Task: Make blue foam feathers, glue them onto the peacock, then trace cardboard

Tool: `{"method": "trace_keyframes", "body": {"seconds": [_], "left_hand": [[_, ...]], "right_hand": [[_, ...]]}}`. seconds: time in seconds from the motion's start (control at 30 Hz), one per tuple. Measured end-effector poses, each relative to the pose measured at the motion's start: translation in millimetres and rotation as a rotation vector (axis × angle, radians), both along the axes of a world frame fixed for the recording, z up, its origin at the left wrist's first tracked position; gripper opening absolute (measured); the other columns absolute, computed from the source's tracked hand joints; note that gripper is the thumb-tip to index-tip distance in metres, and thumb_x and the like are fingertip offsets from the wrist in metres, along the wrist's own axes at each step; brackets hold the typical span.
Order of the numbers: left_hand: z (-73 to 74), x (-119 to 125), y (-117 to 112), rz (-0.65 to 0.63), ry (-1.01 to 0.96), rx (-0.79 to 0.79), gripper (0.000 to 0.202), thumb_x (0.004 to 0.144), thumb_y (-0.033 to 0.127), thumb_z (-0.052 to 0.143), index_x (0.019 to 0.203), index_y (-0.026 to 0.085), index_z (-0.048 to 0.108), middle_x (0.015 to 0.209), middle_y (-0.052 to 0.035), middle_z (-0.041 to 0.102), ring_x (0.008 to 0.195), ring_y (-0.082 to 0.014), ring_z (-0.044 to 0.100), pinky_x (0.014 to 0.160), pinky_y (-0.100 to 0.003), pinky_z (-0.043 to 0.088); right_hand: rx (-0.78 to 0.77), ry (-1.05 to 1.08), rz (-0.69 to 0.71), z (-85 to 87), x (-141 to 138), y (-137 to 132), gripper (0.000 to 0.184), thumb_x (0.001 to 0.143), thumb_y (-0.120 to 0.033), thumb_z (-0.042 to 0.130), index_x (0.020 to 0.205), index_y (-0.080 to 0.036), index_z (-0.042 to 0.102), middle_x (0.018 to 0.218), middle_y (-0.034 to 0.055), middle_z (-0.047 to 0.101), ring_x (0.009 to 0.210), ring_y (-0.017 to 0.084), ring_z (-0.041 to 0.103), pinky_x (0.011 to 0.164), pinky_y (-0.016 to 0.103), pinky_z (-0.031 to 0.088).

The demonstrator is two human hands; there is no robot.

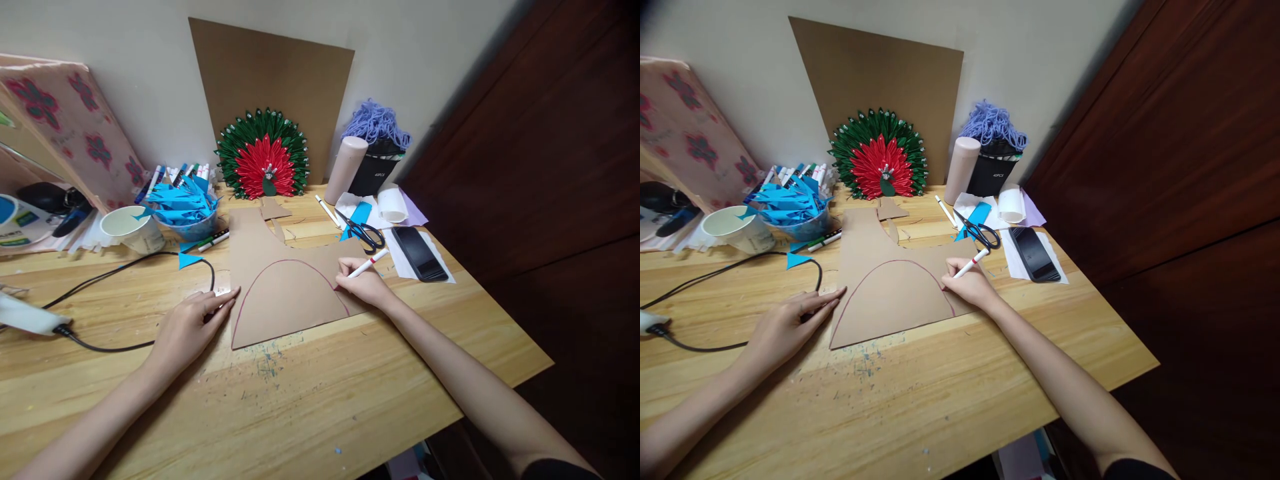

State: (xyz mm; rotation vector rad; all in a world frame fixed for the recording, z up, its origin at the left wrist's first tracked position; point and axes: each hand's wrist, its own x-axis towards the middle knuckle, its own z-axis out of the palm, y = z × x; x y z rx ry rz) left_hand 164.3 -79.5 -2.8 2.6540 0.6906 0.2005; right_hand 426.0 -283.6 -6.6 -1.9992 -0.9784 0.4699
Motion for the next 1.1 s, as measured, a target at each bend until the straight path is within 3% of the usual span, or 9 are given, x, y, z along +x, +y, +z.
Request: {"method": "trace_keyframes", "body": {"seconds": [0.33,0.53,0.73,0.93,1.1], "left_hand": [[0.6,1,0,-0.001,-0.003,-0.007,0.038,0.086,0.044,0.041,0.115,0.03,0.061,0.089,-0.0042,0.069,0.085,-0.0212,0.061,0.072,-0.031,0.046],[-0.5,0,0,0.005,0.005,-0.001,0.038,0.087,0.045,0.041,0.116,0.03,0.06,0.094,-0.0041,0.069,0.088,-0.0216,0.061,0.073,-0.031,0.046],[-0.8,0,0,0.007,-0.004,0.009,0.037,0.087,0.043,0.042,0.115,0.03,0.061,0.093,-0.0041,0.07,0.088,-0.0219,0.062,0.073,-0.032,0.046],[-0.1,-1,0,-0.008,-0.022,-0.015,0.036,0.088,0.039,0.041,0.116,0.029,0.06,0.096,-0.0044,0.069,0.089,-0.0212,0.061,0.074,-0.031,0.046],[0.8,-2,-2,-0.001,-0.011,-0.014,0.036,0.089,0.037,0.039,0.117,0.028,0.06,0.097,-0.0052,0.069,0.088,-0.0213,0.06,0.073,-0.032,0.045]], "right_hand": [[-0.071,0.012,0.128,1.9,7,-7,0.022,0.06,-0.016,0.049,0.05,-0.02,0.029,0.047,-0.0076,0.03,0.047,0.008,0.031,0.045,0.02,0.023],[-0.071,0.233,0.202,8.7,4,-10,0.02,0.058,-0.013,0.046,0.051,-0.02,0.029,0.046,-0.0077,0.038,0.046,0.01,0.046,0.044,0.019,0.027],[-0.103,0.203,0.276,7.4,8,-14,0.022,0.058,-0.009,0.048,0.049,-0.019,0.03,0.046,-0.0082,0.036,0.043,0.006,0.036,0.042,0.019,0.021],[0.075,0.352,0.101,4.2,8,-6,0.027,0.077,-0.032,0.055,0.06,-0.02,0.038,0.043,-0.0083,0.044,0.038,0.006,0.034,0.04,0.019,0.025],[0.189,0.286,0.062,-1.0,-3,23,0.026,0.074,-0.041,0.062,0.069,-0.019,0.051,0.051,-0.0065,0.049,0.042,0.007,0.039,0.042,0.019,0.027]]}}
